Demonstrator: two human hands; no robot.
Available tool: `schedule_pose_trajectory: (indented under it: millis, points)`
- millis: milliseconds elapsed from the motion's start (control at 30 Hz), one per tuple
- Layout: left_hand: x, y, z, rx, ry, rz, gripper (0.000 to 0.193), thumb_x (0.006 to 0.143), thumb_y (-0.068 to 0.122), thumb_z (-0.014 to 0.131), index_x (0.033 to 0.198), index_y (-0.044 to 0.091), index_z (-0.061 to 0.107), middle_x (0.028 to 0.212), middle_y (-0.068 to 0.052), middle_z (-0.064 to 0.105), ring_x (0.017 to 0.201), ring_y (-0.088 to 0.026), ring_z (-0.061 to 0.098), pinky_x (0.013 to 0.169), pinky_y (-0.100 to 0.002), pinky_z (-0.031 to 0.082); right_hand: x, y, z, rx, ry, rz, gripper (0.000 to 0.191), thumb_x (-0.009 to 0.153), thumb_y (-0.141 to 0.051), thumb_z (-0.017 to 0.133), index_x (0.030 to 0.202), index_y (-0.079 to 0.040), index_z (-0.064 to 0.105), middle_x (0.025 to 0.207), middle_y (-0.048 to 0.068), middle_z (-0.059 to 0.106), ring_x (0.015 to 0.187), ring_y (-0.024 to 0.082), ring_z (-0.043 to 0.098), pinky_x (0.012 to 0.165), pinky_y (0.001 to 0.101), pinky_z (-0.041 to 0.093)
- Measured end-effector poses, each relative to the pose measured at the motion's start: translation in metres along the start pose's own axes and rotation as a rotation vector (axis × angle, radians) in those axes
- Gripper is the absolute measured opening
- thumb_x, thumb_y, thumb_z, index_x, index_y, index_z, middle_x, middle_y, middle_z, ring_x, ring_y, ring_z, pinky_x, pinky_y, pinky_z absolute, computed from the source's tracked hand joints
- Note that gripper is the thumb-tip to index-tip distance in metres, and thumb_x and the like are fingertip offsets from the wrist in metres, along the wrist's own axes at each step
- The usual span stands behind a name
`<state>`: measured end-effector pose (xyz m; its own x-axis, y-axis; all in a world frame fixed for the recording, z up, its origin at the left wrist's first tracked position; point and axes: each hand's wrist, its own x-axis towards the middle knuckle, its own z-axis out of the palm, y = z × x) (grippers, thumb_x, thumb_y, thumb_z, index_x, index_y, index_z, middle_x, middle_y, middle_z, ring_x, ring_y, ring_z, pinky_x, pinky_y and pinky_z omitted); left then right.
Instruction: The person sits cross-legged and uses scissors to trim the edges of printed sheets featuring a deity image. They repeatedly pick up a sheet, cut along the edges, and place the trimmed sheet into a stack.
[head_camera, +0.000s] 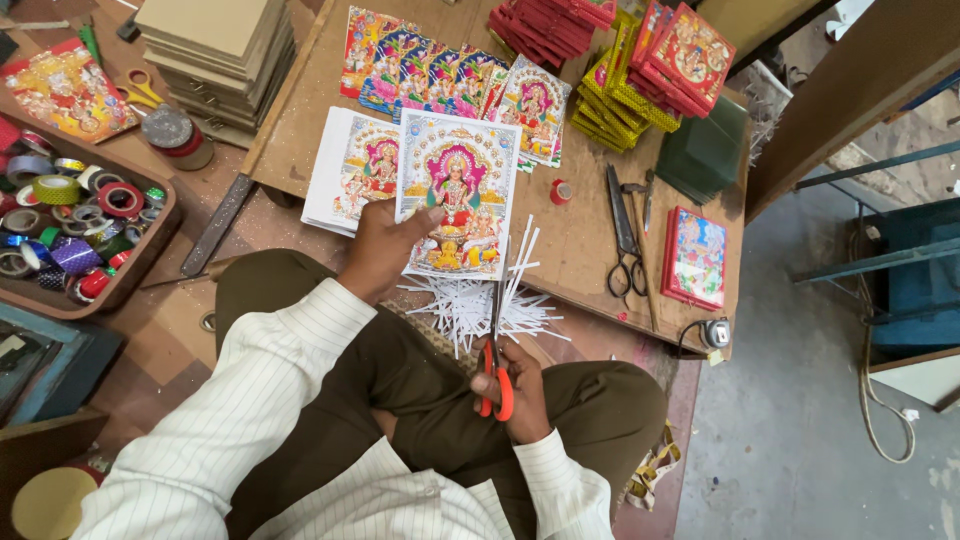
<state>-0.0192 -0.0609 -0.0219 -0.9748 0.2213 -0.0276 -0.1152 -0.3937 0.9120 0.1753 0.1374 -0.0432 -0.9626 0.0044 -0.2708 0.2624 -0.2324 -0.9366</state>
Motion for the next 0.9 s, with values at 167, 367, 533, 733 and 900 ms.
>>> schedule_pose_trajectory:
  millis: [167,367,533,733,900]
  points:
    - [-0.001,-0.005,0.002,-0.033,-0.019,-0.004,0.016,0.097,0.010,0.069,0.106,-0.003,0.073,0.095,-0.005,0.075,0.081,-0.009,0.067,0.075,-0.029,0.058,0.002,-0.005,0.004,-0.028,0.027,0.019,0.054,0.076,-0.017,0.087,0.118,0.004,0.062,0.074,0.005,0.062,0.051,0.012,0.058,0.047,0.0262,0.052]
    - [0.000,-0.009,0.000,-0.008,-0.014,-0.045,0.016,0.097,0.010,0.069,0.104,-0.004,0.074,0.094,-0.006,0.076,0.081,-0.010,0.068,0.074,-0.029,0.058,0.001,-0.004,0.006,-0.020,0.051,0.033,0.052,0.076,-0.015,0.087,0.118,0.003,0.062,0.072,0.004,0.061,0.046,0.012,0.056,0.045,0.0255,0.049]
    - [0.000,-0.010,0.001,0.005,-0.012,-0.044,0.017,0.098,0.010,0.069,0.105,-0.004,0.074,0.094,-0.006,0.076,0.080,-0.010,0.067,0.073,-0.029,0.057,0.002,-0.003,0.008,0.000,0.065,0.030,0.044,0.078,-0.006,0.084,0.116,0.003,0.062,0.069,0.002,0.059,0.046,0.011,0.055,0.043,0.0250,0.046]
    - [-0.003,-0.011,0.002,-0.030,-0.026,-0.024,0.017,0.098,0.010,0.068,0.107,-0.004,0.073,0.096,-0.006,0.076,0.082,-0.009,0.068,0.075,-0.029,0.058,0.003,0.000,0.011,-0.110,0.128,-0.002,0.036,0.081,0.001,0.081,0.112,0.003,0.064,0.062,0.000,0.058,0.042,0.008,0.053,0.040,0.0233,0.043]
    - [-0.001,-0.013,0.002,-0.027,-0.026,-0.025,0.018,0.099,0.009,0.068,0.109,-0.004,0.074,0.097,-0.004,0.075,0.084,-0.008,0.066,0.076,-0.028,0.056,0.003,0.006,0.014,-0.159,0.195,0.020,0.036,0.079,0.003,0.082,0.111,0.003,0.066,0.058,0.000,0.060,0.039,0.007,0.050,0.037,0.0236,0.040]
